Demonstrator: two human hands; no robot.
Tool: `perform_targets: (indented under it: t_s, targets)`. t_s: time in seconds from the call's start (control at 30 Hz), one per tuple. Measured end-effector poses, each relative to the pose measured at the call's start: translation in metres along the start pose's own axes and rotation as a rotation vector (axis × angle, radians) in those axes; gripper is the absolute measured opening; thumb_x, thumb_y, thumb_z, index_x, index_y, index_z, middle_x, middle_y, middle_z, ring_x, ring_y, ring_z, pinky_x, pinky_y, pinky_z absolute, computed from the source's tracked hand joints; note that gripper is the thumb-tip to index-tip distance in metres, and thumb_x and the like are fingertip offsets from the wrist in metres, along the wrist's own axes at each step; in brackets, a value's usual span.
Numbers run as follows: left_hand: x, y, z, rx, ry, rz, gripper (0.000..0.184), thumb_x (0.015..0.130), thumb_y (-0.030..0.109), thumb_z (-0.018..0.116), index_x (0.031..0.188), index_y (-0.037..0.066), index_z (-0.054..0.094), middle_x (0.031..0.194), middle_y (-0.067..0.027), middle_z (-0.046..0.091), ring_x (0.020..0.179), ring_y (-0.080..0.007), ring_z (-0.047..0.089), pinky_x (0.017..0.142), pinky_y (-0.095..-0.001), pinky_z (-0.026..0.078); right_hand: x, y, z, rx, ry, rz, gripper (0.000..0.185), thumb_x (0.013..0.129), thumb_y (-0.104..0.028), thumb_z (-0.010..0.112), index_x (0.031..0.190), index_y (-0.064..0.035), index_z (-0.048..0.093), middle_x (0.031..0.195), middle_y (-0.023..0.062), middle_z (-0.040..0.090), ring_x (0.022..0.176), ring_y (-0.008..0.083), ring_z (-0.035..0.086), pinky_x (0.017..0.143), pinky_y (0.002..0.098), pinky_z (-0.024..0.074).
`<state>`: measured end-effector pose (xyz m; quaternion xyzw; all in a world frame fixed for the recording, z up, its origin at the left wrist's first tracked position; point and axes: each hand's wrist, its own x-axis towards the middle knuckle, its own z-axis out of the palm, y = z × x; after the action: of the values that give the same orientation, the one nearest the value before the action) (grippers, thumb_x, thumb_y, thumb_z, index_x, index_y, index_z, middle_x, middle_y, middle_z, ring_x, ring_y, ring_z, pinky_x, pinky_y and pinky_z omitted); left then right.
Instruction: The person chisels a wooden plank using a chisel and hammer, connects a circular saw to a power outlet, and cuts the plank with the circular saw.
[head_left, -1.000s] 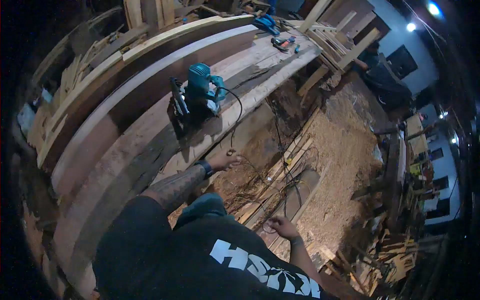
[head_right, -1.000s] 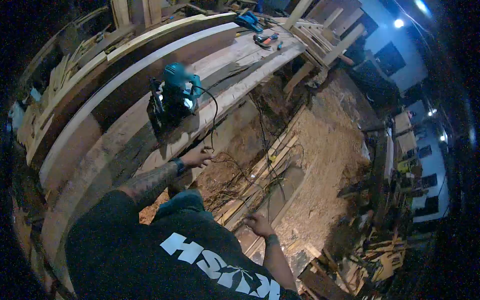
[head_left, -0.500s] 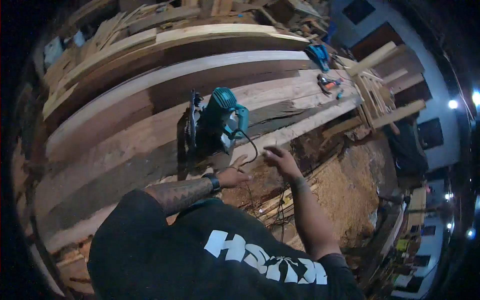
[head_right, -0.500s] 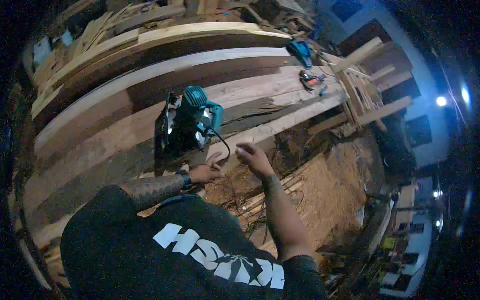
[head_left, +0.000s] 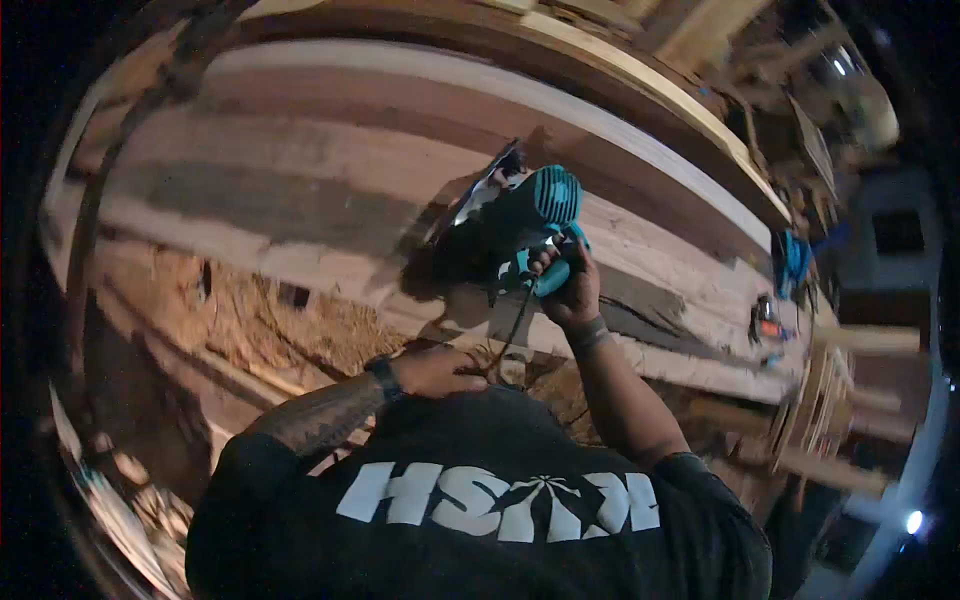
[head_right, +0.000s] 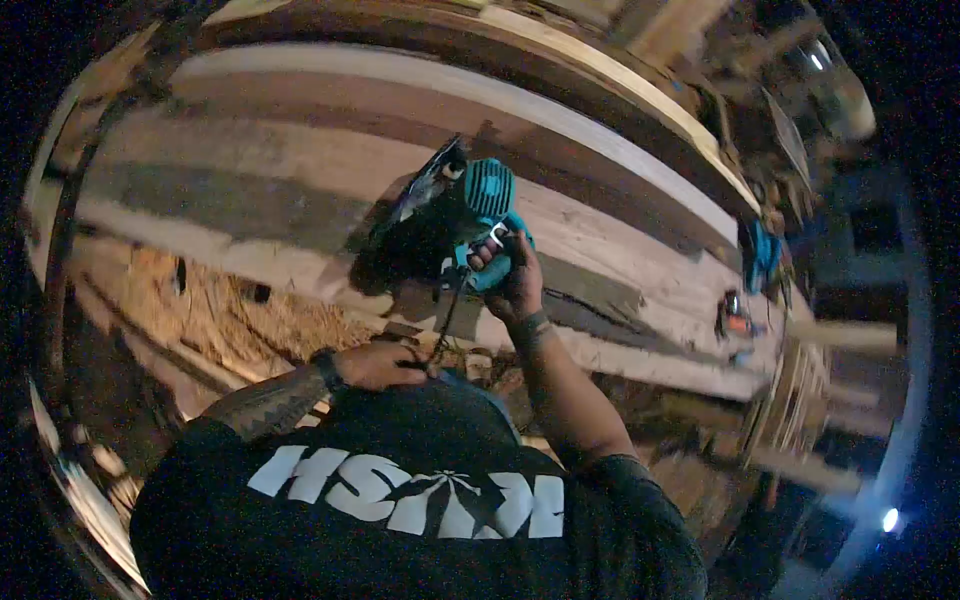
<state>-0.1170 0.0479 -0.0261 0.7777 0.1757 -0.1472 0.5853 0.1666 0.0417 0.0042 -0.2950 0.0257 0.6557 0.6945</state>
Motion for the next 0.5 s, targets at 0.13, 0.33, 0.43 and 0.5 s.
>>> perform_targets:
  t_s: [0.13,0.33,0.43,0.5]
  targets:
    - [-0.033,0.004,0.076,-0.252,0.496,-0.056,0.05,0.103,0.049,0.056,0.118,0.003,0.068,0.115,-0.0187,0.07,0.108,-0.0334,0.067,0.092,-0.0418,0.051,0.016,-0.025,-0.014,-0.088,-0.167,0.023,0.032,0.106,-0.043,0.052,0.1,-0.0126,0.059,0.076,-0.0004,0.05,0.07,0.0147,0.051,0.067,0.0319,0.0456]
    - [-0.051,0.101,0.123,0.015,0.487,-0.696,0.045,0.092,0.049,0.069,0.094,0.004,0.069,0.082,-0.0207,0.066,0.081,-0.0391,0.067,0.075,-0.0494,0.052,-0.02,-0.117,0.069,-0.702,-0.179,0.042,0.018,0.101,-0.026,0.063,0.097,-0.0088,0.059,0.077,-0.0007,0.054,0.066,0.0122,0.054,0.058,0.0311,0.045]
    - [-0.047,0.071,0.18,0.176,0.871,-0.468,0.045,0.093,0.048,0.068,0.092,0.003,0.071,0.08,-0.0197,0.066,0.08,-0.0392,0.067,0.074,-0.0495,0.052,-0.057,-0.166,0.089,-1.292,-0.327,0.0,0.021,0.098,-0.024,0.068,0.103,-0.0042,0.063,0.087,0.0044,0.063,0.075,0.0132,0.06,0.062,0.0325,0.0474]
    - [-0.047,0.093,0.195,0.068,1.017,-0.321,0.042,0.093,0.043,0.071,0.086,0.002,0.07,0.072,-0.0239,0.061,0.068,-0.04,0.064,0.064,-0.0453,0.05,-0.091,-0.19,0.096,-1.767,-0.451,0.03,0.028,0.096,-0.024,0.071,0.11,-0.0003,0.065,0.096,0.0091,0.068,0.084,0.0164,0.065,0.068,0.0335,0.0514]
